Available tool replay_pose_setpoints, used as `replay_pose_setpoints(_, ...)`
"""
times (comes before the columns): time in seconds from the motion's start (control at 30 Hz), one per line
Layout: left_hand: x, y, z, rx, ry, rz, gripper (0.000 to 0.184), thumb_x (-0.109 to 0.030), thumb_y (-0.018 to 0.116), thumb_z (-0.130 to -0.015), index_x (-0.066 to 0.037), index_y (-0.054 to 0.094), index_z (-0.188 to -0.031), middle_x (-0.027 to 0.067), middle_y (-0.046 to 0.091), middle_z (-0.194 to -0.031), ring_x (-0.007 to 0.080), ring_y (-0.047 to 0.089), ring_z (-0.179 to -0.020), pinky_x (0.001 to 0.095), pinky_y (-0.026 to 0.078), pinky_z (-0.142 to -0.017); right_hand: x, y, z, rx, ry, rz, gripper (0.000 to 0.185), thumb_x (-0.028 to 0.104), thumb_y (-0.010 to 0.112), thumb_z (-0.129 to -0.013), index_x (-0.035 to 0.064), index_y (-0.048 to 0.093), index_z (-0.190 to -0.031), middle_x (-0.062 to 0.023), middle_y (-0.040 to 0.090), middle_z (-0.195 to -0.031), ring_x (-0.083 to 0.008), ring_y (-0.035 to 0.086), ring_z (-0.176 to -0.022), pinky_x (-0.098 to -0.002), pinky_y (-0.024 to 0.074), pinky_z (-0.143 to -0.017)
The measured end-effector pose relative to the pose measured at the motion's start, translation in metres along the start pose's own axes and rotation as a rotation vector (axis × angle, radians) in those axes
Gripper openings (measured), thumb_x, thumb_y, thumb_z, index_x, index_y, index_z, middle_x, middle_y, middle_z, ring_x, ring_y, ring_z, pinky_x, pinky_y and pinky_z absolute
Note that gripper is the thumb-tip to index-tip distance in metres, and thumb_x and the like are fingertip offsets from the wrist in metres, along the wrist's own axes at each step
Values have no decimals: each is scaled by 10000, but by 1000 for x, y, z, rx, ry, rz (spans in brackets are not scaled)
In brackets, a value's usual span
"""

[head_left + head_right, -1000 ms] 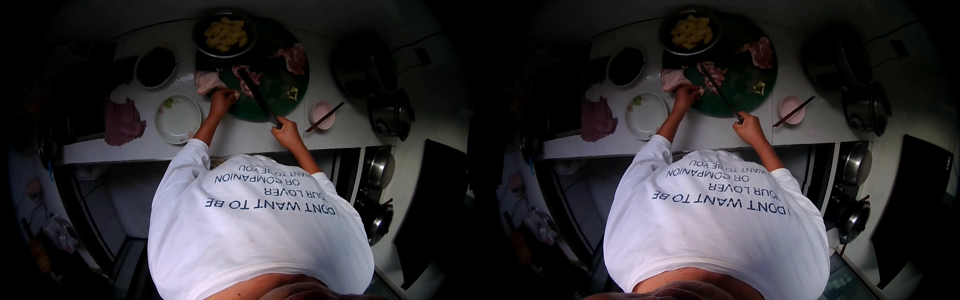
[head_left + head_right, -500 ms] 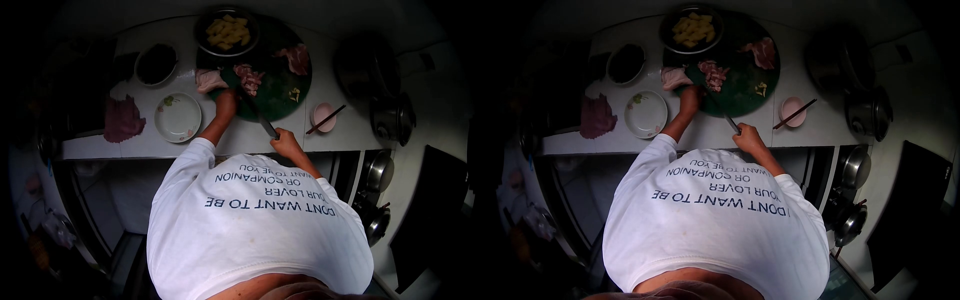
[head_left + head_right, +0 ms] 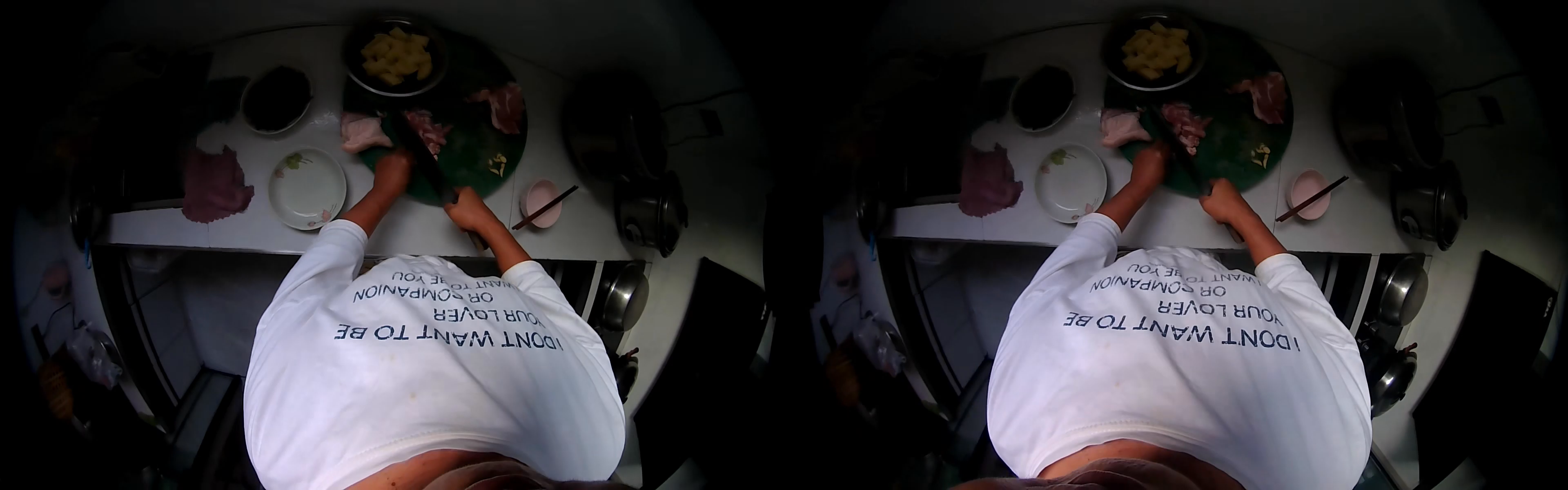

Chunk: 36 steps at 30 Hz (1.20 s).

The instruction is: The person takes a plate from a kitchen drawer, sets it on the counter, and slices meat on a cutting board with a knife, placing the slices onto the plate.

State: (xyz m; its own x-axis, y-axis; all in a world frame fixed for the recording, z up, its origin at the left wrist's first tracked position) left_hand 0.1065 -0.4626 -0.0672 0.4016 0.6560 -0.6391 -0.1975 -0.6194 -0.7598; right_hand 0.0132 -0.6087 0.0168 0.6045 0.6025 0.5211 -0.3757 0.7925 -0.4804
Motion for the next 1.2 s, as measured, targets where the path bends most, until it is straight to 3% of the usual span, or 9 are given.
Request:
replay_pose_setpoints(0.2, -6, -14, 1, -58, -99, 83, 156, -198, 611, -815, -47, 618, -857, 187, 626, -872, 383, 615, -771, 470, 486, -654, -18, 6, 9, -142, -150, 28, 255, 134, 560, -764, -62, 614, -917, -162, 603, -619, -222, 598, -488, -363, 483, -475)
replay_pose_setpoints(0.3, -7, -21, -4, -9, -180, 118, 175, -219, 621, -815, -47, 621, -844, 190, 631, -851, 388, 613, -776, 464, 484, -656, -28, 0, 27, -107, 97, -80, 257, 130, 566, -749, -50, 622, -923, -134, 609, -624, -212, 597, -489, -353, 485, -471)
replay_pose_setpoints(0.43, -14, -30, -9, 95, -238, 113, 181, -216, 618, -822, -35, 625, -833, 206, 634, -826, 391, 609, -793, 457, 480, -671, -23, -7, 36, -172, 104, -124, 246, 129, 569, -738, -39, 627, -909, -122, 613, -629, -205, 594, -484, -341, 476, -460)
replay_pose_setpoints(0.53, -10, -41, -13, 48, -48, 184, 155, -172, 617, -815, -28, 625, -873, 201, 629, -859, 378, 608, -808, 451, 477, -705, -16, -7, 41, -181, 76, -144, 228, 127, 566, -733, -32, 625, -886, -133, 612, -632, -208, 594, -488, -339, 471, -464)
replay_pose_setpoints(0.6, -5, -82, -10, -284, 83, 216, 135, -144, 603, -814, -37, 632, -891, 170, 629, -930, 364, 601, -843, 446, 478, -726, -15, -5, 47, -174, 65, -174, 222, 129, 565, -727, -30, 621, -873, -152, 614, -639, -228, 604, -512, -347, 476, -493)
replay_pose_setpoints(0.67, 16, -114, -17, -418, 67, 60, 190, -152, 619, -799, -50, 641, -958, 152, 621, -987, 356, 585, -889, 449, 471, -774, -20, 1, 49, -181, 13, -138, 226, 131, 564, -717, -32, 618, -864, -182, 613, -656, -269, 612, -561, -364, 479, -547)
replay_pose_setpoints(0.77, 64, -121, -23, -447, -183, -149, 307, -190, 662, -777, -21, 627, -1031, 166, 646, -959, 368, 617, -866, 418, 486, -780, -29, 8, 52, -166, -18, -77, 236, 137, 563, -705, -31, 620, -861, -220, 610, -690, -327, 615, -637, -383, 476, -616)
replay_pose_setpoints(0.9, 106, -88, -36, -77, -472, 137, 500, -338, 684, -774, -14, 603, -1146, 203, 651, -1058, 349, 631, -983, 405, 484, -845, -43, 12, 48, -184, -3, -80, 233, 140, 571, -700, -31, 627, -850, -237, 614, -718, -358, 615, -675, -392, 473, -637)
replay_pose_setpoints(1.2, 36, -86, -11, -112, -206, 256, 423, -148, 696, -733, -21, 509, -1090, 172, 581, -1103, 316, 591, -1019, 367, 461, -868, -44, 4, 40, -228, -17, -118, 267, 139, 582, -698, -41, 617, -892, -247, 625, -752, -373, 627, -714, -387, 486, -659)
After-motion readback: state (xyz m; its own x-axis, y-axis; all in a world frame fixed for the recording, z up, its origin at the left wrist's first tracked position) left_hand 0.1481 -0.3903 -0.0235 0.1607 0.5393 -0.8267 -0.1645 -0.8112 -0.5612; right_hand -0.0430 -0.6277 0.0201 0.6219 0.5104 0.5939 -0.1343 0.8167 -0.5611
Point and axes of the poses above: each hand's wrist, its own z-axis away from the middle knuckle, its own y-axis out of the palm, x = y × z, the point moved 5 cm from there along -z, towards the middle knuckle
